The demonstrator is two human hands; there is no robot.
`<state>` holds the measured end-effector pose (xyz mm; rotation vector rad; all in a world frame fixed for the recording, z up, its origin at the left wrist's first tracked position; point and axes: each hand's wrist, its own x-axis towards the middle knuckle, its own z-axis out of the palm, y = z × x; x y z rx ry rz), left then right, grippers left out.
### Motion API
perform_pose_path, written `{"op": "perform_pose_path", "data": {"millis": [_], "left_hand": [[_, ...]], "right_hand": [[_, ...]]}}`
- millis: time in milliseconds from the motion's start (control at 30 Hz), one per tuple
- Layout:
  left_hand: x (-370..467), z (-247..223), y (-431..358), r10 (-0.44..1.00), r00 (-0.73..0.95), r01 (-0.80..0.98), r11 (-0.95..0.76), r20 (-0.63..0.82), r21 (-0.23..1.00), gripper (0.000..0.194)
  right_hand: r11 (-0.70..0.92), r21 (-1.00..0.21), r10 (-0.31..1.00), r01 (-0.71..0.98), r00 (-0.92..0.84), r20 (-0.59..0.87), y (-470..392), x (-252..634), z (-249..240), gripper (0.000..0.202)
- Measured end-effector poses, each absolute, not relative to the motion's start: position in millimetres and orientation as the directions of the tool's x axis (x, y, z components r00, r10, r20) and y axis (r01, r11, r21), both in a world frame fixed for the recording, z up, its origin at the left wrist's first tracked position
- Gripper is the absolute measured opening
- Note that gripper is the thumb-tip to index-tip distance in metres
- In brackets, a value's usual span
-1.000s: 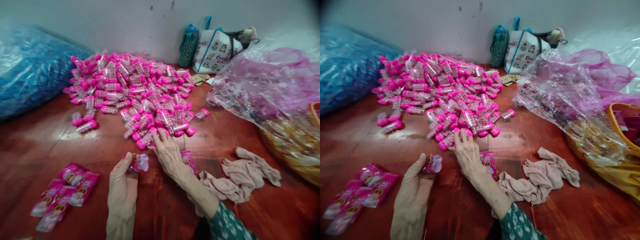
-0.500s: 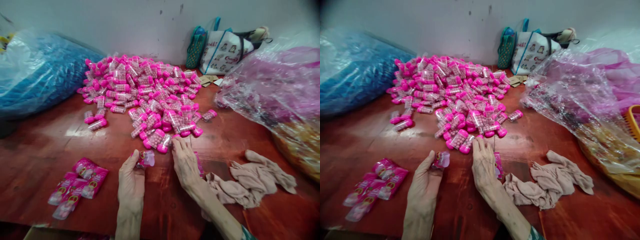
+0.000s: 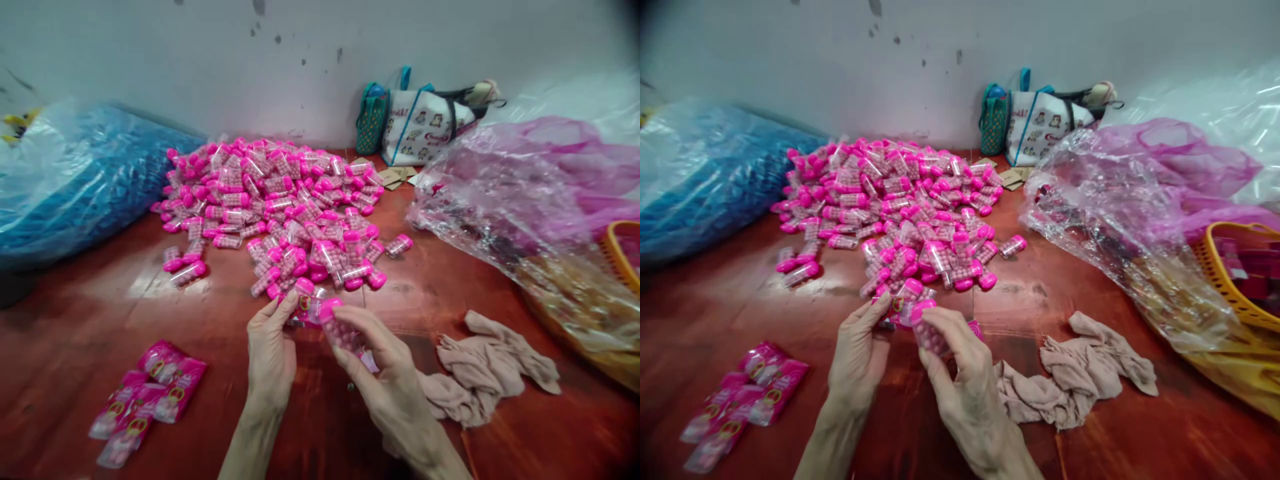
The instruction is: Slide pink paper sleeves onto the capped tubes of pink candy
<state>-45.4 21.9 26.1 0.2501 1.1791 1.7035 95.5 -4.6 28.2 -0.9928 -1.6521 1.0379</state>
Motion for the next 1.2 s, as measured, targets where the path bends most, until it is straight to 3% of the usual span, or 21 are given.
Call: {"op": "perform_pose_path", "data": {"millis": [233, 400, 500, 700, 967, 1200], "left_hand": [[-33.1, 39.5, 42.5, 0.861, -0.402, -0.542, 0.049, -0.31, 0.839, 0.012], [-27.8, 40.9, 56.6, 0.903, -0.342, -0.475, 0.073, -0.26, 0.877, 0.014], [-25.5, 39.8, 63.3, 0.912, -0.336, -0.457, 0.06, -0.235, 0.888, 0.016], [-12.4, 40.0, 75.3, 0.878, -0.404, -0.528, 0.004, -0.255, 0.849, 0.04], [12.4, 36.6, 69.5, 0.873, -0.325, -0.692, 0.042, -0.363, 0.721, 0.014], [10.1, 34.5, 61.1, 0.905, -0.129, -0.721, 0.196, -0.406, 0.665, 0.019]], "right_hand": [[0.354, -0.904, 0.922, 0.24, -0.253, 0.294, 9.9, 118.3, 35.7, 0.054], [0.072, -0.993, 0.961, 0.095, -0.272, 0.044, 19.0, 127.5, 26.5, 0.043], [0.004, -0.994, 0.975, 0.11, -0.222, -0.02, 23.0, 129.5, 19.1, 0.046], [0.153, -0.954, 0.982, 0.258, -0.145, 0.118, 28.2, 123.4, 8.7, 0.044], [0.282, -0.872, 0.957, 0.4, -0.051, 0.286, 23.8, 107.6, 4.1, 0.039], [0.085, -0.926, 0.996, 0.369, -0.025, 0.081, 19.3, 111.7, 5.1, 0.039]]}}
